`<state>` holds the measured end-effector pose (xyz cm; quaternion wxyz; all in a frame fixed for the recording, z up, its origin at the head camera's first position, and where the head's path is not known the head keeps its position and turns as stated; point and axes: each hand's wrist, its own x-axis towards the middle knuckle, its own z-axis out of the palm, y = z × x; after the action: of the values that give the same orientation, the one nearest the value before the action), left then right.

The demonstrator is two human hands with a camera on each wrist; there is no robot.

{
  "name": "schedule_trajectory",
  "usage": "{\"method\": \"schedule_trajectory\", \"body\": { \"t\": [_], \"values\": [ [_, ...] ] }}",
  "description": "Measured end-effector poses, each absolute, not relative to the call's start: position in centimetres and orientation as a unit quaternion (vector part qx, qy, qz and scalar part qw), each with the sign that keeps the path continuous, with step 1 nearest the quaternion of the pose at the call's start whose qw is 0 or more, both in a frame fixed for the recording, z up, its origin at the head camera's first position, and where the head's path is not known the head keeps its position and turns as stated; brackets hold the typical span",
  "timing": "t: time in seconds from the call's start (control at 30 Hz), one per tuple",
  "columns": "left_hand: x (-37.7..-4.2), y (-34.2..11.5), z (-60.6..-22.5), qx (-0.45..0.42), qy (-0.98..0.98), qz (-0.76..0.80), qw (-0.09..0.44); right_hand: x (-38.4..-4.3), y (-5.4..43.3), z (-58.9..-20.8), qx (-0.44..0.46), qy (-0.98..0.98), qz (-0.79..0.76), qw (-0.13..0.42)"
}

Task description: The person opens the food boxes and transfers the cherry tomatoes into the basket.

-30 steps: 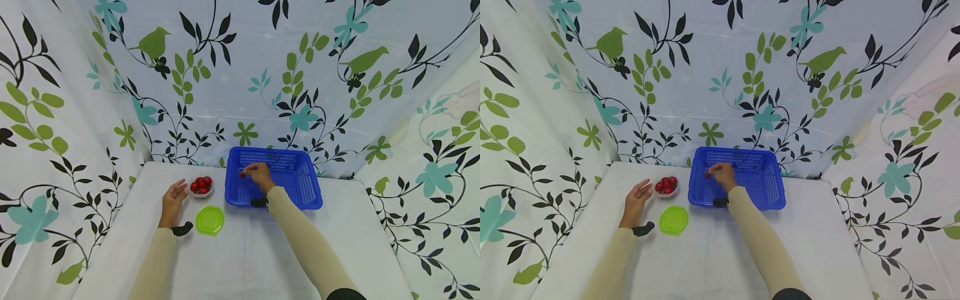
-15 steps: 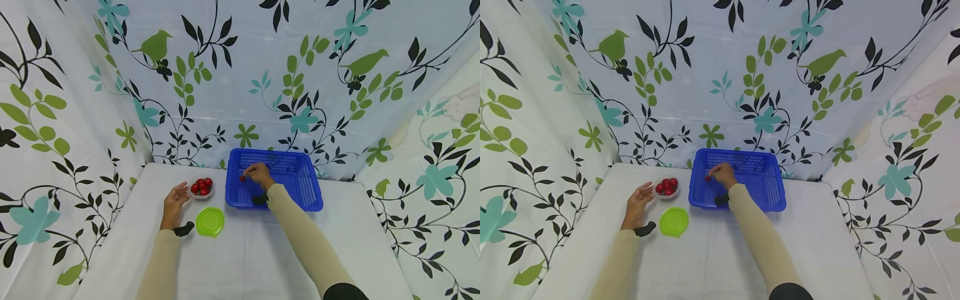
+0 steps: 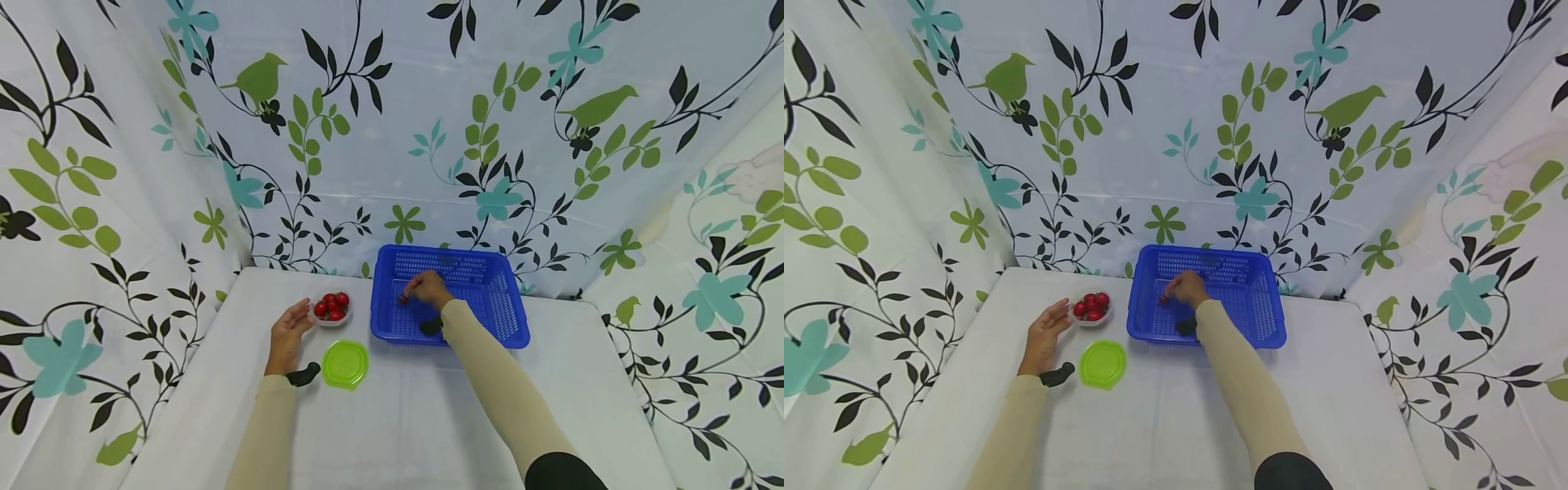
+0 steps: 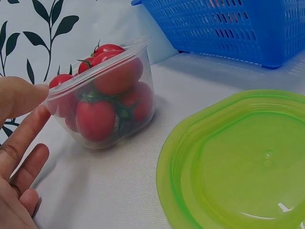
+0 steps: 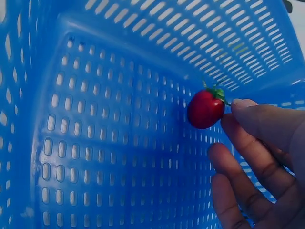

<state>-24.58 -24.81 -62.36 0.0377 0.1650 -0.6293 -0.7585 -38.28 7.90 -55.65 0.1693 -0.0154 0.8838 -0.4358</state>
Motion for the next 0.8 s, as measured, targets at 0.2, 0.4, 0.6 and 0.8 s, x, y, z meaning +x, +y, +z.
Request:
{"method": "schedule_trajectory", "body": {
  "t": [0.2, 0.4, 0.6, 0.8],
  "values": [
    [-24.5, -24.8, -62.3, 0.163, -0.63, -0.759, 0.037, -38.4, 8.0, -55.8, -0.017, 0.891, -0.42, 0.172],
    [-24.4, -24.9, -62.2, 0.159, -0.634, -0.756, 0.045, -37.9, 7.2, -55.1, -0.036, 0.897, -0.417, 0.142],
    [-24.1, -24.9, -61.3, 0.155, -0.626, -0.762, 0.055, -36.6, 5.4, -52.8, -0.072, 0.89, -0.442, 0.087],
    [-24.3, -24.8, -61.2, 0.158, -0.613, -0.773, 0.041, -35.2, 2.9, -51.4, -0.072, 0.867, -0.491, 0.044]
  ]
}}
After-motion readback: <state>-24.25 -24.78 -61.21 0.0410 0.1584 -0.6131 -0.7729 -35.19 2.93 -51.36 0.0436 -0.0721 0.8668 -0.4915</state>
